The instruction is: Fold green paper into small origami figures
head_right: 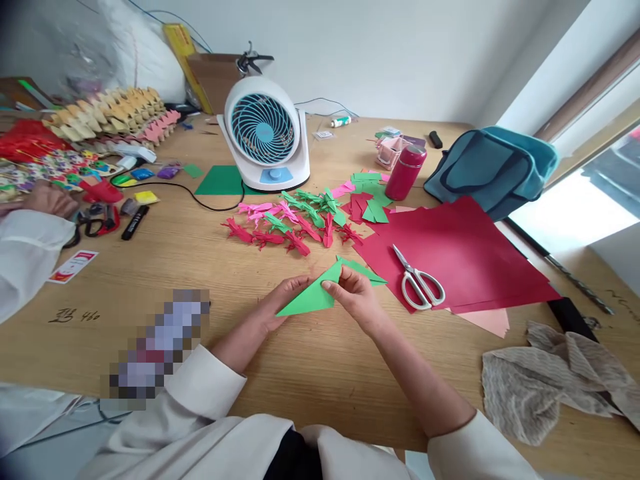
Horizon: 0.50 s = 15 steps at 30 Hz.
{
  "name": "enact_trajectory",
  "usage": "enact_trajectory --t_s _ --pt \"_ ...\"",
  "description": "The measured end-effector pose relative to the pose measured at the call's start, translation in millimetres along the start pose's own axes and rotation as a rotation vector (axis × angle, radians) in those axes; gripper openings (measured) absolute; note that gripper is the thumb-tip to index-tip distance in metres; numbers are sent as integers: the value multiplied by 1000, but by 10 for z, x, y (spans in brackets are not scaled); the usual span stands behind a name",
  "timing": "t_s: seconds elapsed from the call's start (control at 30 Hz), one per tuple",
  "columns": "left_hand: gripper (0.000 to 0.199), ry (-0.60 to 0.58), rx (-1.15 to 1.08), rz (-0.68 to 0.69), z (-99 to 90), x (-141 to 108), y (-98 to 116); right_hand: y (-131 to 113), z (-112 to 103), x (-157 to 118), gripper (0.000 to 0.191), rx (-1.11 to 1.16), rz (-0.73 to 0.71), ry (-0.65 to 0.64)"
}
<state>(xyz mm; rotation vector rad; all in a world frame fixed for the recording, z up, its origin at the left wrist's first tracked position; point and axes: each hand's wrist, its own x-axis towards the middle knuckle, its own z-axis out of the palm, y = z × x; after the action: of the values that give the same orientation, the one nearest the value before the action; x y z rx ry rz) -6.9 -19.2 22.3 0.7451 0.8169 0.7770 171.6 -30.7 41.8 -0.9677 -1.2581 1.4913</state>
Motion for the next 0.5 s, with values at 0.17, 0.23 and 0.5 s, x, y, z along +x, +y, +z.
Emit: enact_trajectory --t_s 0.17,0.23,0.5 --pt "47 5 273 157 7 34 86 -12 -127 96 35 -16 47 42" --pt "39 39 380 236 30 75 70 18 -139 116 36 -17 47 82" --pt "32 143 350 235 37 138 -38 230 -127 19 29 -52 75 171"
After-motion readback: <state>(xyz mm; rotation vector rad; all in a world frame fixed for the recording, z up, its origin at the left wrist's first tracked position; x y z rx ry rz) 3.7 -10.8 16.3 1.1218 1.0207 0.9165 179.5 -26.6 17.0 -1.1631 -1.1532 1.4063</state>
